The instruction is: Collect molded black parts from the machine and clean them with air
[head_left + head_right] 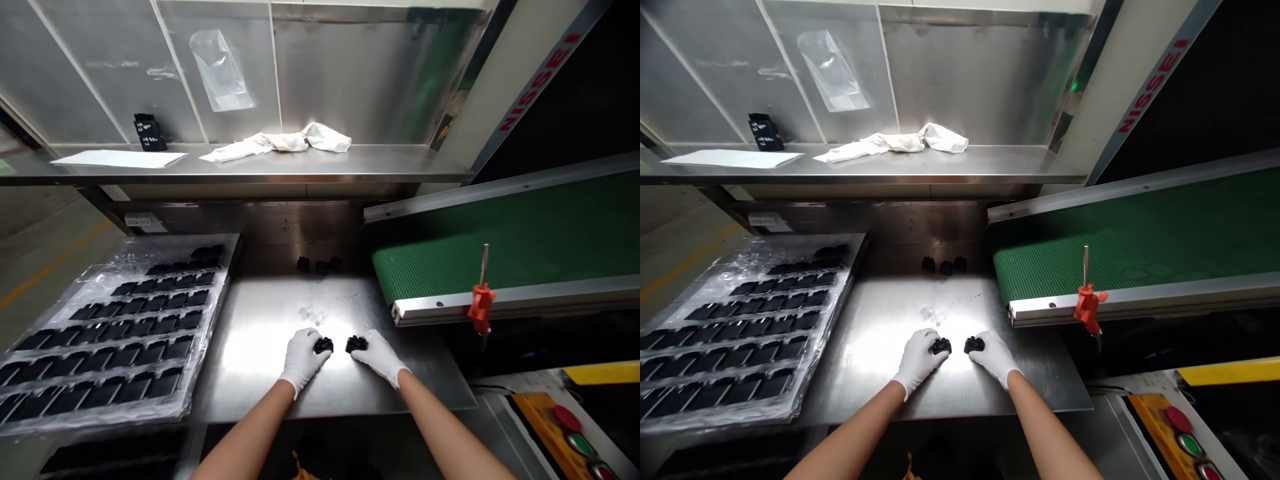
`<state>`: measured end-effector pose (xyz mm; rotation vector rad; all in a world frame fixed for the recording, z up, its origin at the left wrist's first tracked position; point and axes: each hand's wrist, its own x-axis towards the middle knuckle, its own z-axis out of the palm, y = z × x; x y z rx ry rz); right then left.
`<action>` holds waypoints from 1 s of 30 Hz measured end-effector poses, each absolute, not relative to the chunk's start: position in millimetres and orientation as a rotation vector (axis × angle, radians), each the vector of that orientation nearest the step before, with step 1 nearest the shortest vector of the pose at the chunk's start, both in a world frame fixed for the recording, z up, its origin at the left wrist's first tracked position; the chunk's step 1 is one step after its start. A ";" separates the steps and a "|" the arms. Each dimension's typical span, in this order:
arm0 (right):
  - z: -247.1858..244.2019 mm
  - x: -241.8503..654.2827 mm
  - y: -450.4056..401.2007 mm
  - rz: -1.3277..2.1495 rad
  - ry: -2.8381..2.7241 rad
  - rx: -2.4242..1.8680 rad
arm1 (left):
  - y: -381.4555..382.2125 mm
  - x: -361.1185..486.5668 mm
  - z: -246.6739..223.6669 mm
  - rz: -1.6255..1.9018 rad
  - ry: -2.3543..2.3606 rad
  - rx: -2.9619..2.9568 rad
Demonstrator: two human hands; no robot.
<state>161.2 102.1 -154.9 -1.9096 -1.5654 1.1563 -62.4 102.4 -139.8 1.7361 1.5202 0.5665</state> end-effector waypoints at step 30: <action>-35.8 188.1 -45.1 1.975 -0.940 -1.211 | -32.6 -0.7 6.4 0.723 0.908 0.402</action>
